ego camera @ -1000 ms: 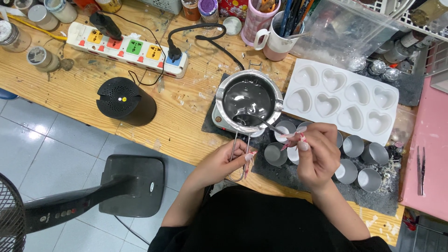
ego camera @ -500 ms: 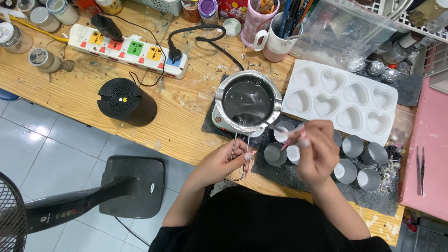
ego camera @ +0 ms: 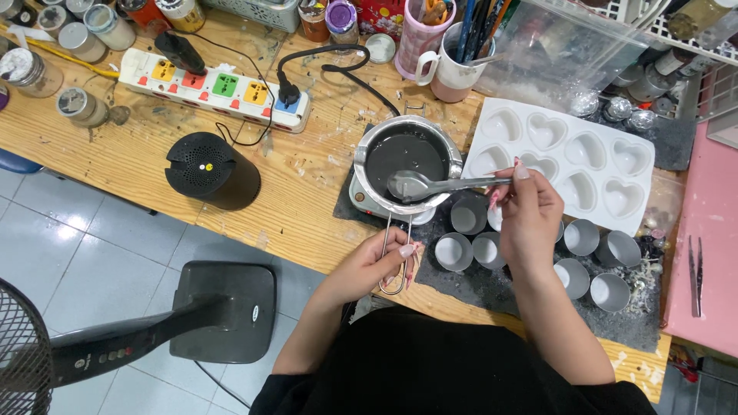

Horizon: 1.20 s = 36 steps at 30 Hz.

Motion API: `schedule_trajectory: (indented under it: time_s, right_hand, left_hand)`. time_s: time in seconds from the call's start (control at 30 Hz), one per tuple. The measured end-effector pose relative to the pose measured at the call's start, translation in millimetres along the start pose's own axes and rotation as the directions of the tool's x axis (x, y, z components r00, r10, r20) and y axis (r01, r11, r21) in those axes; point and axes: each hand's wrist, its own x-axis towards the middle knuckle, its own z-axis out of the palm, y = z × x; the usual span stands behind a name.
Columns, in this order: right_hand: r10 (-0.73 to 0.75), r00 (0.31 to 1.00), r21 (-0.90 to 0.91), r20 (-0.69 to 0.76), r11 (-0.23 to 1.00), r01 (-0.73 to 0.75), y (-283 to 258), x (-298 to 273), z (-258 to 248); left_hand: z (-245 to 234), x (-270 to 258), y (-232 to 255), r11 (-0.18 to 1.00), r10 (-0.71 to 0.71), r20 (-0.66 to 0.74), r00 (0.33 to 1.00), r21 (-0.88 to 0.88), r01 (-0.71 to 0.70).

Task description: Stirring melted wax in a pot and preparing wicks for pouring into small metal containers.

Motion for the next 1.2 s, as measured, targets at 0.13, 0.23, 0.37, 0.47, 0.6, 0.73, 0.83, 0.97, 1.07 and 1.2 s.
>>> schedule_trajectory:
  time_s: [0.13, 0.23, 0.37, 0.47, 0.6, 0.73, 0.83, 0.97, 1.07, 1.2]
  right_hand:
    - [-0.034, 0.999, -0.016, -0.037, 0.999, 0.034, -12, -1, -9]
    - [-0.105, 0.992, -0.131, -0.076, 0.987, 0.095, -14, -3, -24]
    - [-0.117, 0.979, -0.125, -0.167, 0.987, 0.097, -22, -10, -46]
    - [-0.153, 0.961, -0.073, -0.23, 0.988, 0.14, -31, -21, -76]
    - [-0.252, 0.894, -0.091, -0.37, 0.968, 0.235, -46, -46, -126]
    - [-0.334, 0.806, -0.103, -0.489, 0.94, 0.326, -50, -76, -199]
    - [-0.489, 0.674, -0.26, -0.553, 0.87, 0.418, -51, -96, -252]
    - [-0.624, 0.56, -0.562, -0.545, 0.767, 0.309, -56, -113, -274]
    - [-0.707, 0.625, -0.823, -0.331, 0.541, 0.176, -53, -127, -285]
    - [-0.727, 0.685, -0.984, 0.043, 0.086, 0.153, -77, -127, -258]
  left_hand:
    - [-3, 5, -17, 0.998, 0.027, 0.038, 0.999, -0.065, -0.025]
    - [-1, 7, -21, 0.992, 0.029, 0.063, 0.998, -0.128, -0.02]
    - [2, 9, -31, 0.989, 0.029, 0.125, 0.992, -0.15, -0.01]
    - [5, 12, -46, 0.986, 0.041, 0.158, 0.987, -0.165, -0.014]
    - [12, 15, -47, 0.975, 0.056, 0.147, 0.988, -0.22, -0.022]
    - [17, 17, -45, 0.971, 0.014, 0.128, 0.992, -0.24, 0.018]
    - [16, 18, -50, 0.968, 0.021, 0.123, 0.992, -0.25, 0.01]
    - [19, 22, -54, 0.974, 0.041, 0.089, 0.995, -0.227, -0.02]
    - [20, 22, -54, 0.974, 0.041, 0.075, 0.996, -0.225, -0.023]
    - [22, 21, -52, 0.97, 0.05, 0.076, 0.996, -0.242, -0.03]
